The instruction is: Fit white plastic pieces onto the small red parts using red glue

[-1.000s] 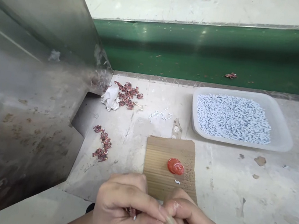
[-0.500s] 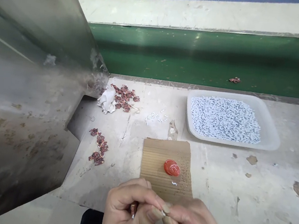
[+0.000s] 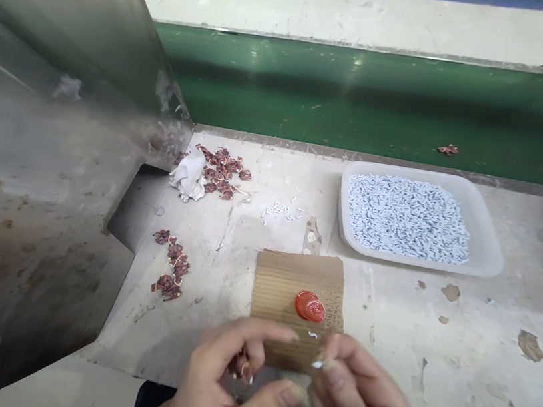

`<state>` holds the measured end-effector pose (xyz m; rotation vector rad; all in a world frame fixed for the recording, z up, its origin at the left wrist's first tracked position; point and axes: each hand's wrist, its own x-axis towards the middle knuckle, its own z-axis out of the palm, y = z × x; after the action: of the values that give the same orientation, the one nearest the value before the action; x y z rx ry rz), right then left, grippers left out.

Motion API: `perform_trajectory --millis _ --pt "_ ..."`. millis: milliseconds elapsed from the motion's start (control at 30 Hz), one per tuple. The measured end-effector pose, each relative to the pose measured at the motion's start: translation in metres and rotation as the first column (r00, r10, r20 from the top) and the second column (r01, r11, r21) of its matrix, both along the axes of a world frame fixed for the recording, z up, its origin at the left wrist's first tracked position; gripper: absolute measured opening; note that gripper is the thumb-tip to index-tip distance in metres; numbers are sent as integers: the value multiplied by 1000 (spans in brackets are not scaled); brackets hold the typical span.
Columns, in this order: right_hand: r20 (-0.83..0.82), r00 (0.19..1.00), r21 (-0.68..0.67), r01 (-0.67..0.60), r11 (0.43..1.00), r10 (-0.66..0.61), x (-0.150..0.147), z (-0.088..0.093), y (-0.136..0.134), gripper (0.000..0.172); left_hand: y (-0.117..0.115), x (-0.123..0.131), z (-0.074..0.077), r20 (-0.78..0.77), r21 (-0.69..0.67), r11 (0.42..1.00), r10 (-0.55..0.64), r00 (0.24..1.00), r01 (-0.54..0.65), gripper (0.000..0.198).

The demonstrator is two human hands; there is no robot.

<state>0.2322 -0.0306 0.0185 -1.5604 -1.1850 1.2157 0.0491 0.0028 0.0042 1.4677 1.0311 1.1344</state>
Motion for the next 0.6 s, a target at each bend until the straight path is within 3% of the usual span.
perform_trajectory --millis 67,133,267,367,433,500,533,600 --pt "337 941 195 -106 975 35 25 -5 12 16 -1 -15 -2 -44 -136 991 -7 999 1 34" --pt "538 841 274 -228 934 48 46 -12 24 8 -1 -30 -3 -85 -267 963 -42 996 18 36" --pt "668 727 217 -392 894 156 61 -21 38 11 6 -48 0 -163 -461 887 -95 982 9 28" --pt "706 682 188 -441 877 192 60 -21 42 13 12 -53 4 -133 -507 862 -75 988 -2 19" --pt "708 678 184 -449 875 199 58 -17 42 11 11 -53 5 -96 -509 861 -52 994 -5 16" --pt "648 733 188 -414 891 204 53 -10 38 10 9 -49 5 -81 -491 871 -13 997 -29 17" --pt "561 798 167 -368 915 219 49 -6 34 10 7 -45 5 -76 -464 885 3 997 -38 18" --pt "236 949 48 -228 973 210 36 0 23 14 7 -31 7 -29 -338 941 10 1000 -19 14"
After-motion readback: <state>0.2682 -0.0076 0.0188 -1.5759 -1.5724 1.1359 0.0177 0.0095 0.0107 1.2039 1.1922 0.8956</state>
